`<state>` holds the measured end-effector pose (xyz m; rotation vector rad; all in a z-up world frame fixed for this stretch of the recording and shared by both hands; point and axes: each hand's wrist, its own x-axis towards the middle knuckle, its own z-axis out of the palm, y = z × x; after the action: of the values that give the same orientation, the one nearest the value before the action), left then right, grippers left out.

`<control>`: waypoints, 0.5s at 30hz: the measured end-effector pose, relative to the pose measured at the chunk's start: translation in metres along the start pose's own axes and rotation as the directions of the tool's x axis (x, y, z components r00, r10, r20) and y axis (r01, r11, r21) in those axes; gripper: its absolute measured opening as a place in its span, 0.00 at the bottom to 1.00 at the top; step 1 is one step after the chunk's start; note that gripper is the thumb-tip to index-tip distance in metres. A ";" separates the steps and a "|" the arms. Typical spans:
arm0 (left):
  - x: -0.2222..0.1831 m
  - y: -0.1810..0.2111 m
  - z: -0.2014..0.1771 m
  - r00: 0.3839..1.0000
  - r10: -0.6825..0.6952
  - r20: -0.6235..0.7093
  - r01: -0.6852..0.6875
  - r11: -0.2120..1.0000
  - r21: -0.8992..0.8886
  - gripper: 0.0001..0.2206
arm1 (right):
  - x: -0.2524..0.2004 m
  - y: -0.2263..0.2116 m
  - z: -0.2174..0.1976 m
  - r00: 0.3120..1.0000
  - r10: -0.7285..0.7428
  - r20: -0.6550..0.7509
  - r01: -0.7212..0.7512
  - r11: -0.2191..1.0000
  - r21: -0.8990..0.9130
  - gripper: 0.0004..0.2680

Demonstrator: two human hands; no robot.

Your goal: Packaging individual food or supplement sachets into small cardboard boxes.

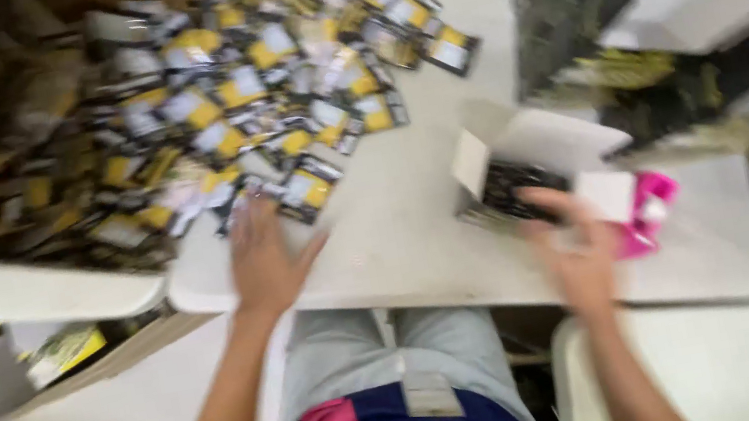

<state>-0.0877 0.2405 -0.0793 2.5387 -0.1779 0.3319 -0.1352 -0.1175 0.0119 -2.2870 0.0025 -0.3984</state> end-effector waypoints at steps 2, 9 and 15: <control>-0.017 -0.008 -0.007 0.987 0.093 0.131 -0.105 0.991 0.089 0.52 | -0.015 -0.018 0.027 0.999 0.051 -0.010 -0.051 0.998 0.037 0.10; -0.083 -0.033 -0.035 0.930 0.046 0.366 -0.110 0.982 0.156 0.35 | -0.059 -0.056 0.095 0.928 0.013 0.374 -0.181 0.890 0.419 0.11; -0.034 0.038 -0.075 0.935 0.162 0.314 -0.026 0.917 -0.398 0.27 | -0.038 -0.099 0.096 0.937 -0.119 0.329 -0.077 0.847 0.525 0.23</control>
<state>-0.1426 0.2523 -0.0081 2.1735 -0.4561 -0.1088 -0.1561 0.0240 0.0112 -1.7704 -0.2830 0.0160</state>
